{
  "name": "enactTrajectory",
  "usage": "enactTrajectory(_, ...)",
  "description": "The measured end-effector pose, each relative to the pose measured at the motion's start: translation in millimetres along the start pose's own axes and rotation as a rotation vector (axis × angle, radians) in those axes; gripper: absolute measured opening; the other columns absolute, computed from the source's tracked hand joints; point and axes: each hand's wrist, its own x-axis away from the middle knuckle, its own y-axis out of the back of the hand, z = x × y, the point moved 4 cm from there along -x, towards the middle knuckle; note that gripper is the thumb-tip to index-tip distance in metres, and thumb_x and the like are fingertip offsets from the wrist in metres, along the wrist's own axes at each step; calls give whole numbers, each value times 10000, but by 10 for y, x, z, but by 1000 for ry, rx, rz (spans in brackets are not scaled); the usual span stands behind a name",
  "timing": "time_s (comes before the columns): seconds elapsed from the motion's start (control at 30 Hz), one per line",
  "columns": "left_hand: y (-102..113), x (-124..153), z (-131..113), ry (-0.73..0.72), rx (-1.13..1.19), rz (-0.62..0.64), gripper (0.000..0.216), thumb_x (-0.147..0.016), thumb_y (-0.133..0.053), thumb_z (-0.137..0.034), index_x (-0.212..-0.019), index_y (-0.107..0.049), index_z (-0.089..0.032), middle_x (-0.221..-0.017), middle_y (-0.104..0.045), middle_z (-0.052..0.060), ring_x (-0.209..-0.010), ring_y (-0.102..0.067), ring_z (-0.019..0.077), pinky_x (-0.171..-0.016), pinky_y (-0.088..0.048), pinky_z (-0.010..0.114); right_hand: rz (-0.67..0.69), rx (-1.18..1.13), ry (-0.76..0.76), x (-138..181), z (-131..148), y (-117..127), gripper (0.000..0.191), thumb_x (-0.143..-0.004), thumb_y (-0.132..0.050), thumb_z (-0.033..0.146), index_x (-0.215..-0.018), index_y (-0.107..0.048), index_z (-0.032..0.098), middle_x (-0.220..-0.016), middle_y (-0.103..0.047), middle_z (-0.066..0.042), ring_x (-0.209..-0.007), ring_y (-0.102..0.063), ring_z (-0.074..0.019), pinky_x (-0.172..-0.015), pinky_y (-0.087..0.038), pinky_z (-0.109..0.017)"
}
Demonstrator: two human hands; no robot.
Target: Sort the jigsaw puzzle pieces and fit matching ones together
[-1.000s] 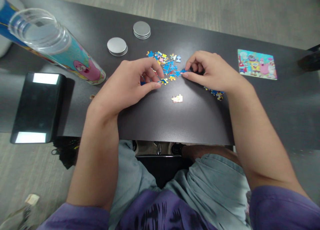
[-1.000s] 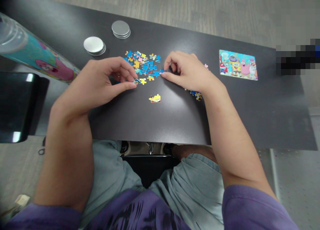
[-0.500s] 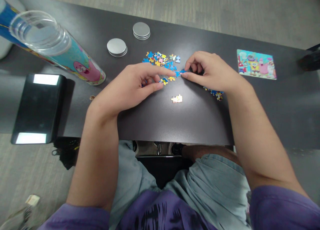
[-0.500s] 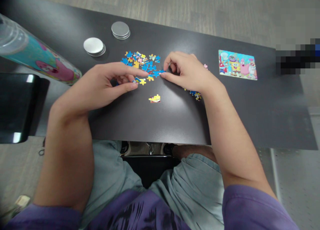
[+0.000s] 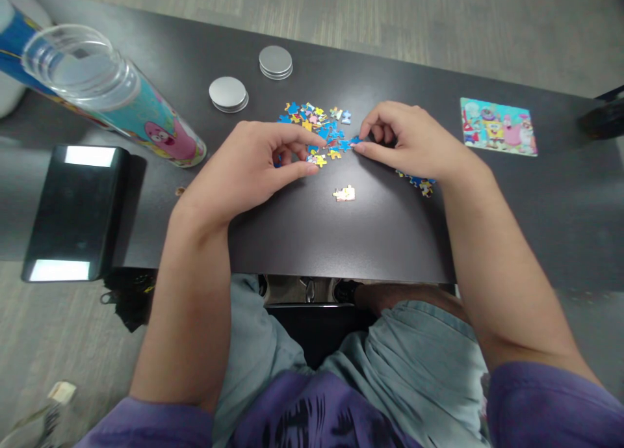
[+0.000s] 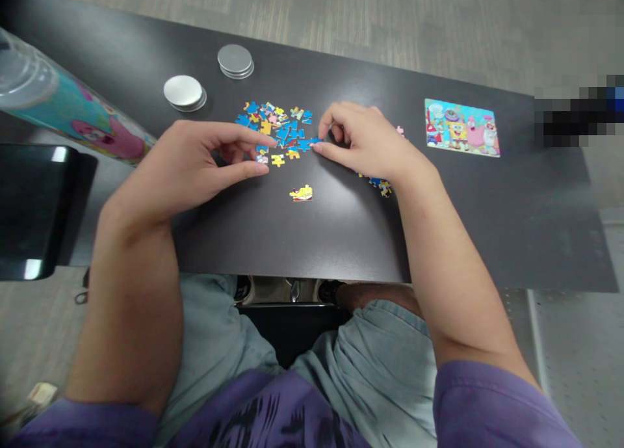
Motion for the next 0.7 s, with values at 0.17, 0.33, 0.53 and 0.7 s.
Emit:
enactTrajectory(0.17, 11, -20, 49, -43, -51, -2, 357, -1092, -955, -467, -1413, -1004, -320, -1029, -781, 34, -865, -648, 263, -951, -587, 475, -8, -5, 10, -8, -34, 1, 320, -1114, -849, 679, -1108, -776, 367, -1006, -734, -73, -902, -641, -340, -896, -516, -578)
enactTrajectory(0.33, -19, -48, 85, -94, -186, 67, 339, -1031, -1016, -424, -1370, -1012, -411, -1333, -779, 67, -1174, -733, 339, -1237, -573, 562, -9, -9, 22, -2, -70, 21, 292, -1112, -869, 671, -1126, -828, 383, -1017, -790, -68, -920, -718, -365, -916, -565, -606)
enactTrajectory(0.53, -12, -23, 116, -19, -270, 54, 370, -1005, -1064, -375, -1364, -994, -434, -1346, -769, 63, -1283, -738, 390, -1389, -469, 696, -33, -37, 32, 5, -75, 24, 185, -1125, -868, 570, -1120, -858, 385, -1039, -835, -68, -910, -762, -363, -906, -569, -589)
enactTrajectory(0.7, -4, -9, 106, -9, -251, 24, 253, -1006, -1053, -369, -1248, -988, -401, -1306, -780, 53, -1255, -756, 381, -1370, -434, 704, -27, -9, 39, -9, -87, 17, 200, -1128, -851, 581, -1138, -874, 383, -1037, -849, -60, -889, -758, -343, -890, -578, -582)
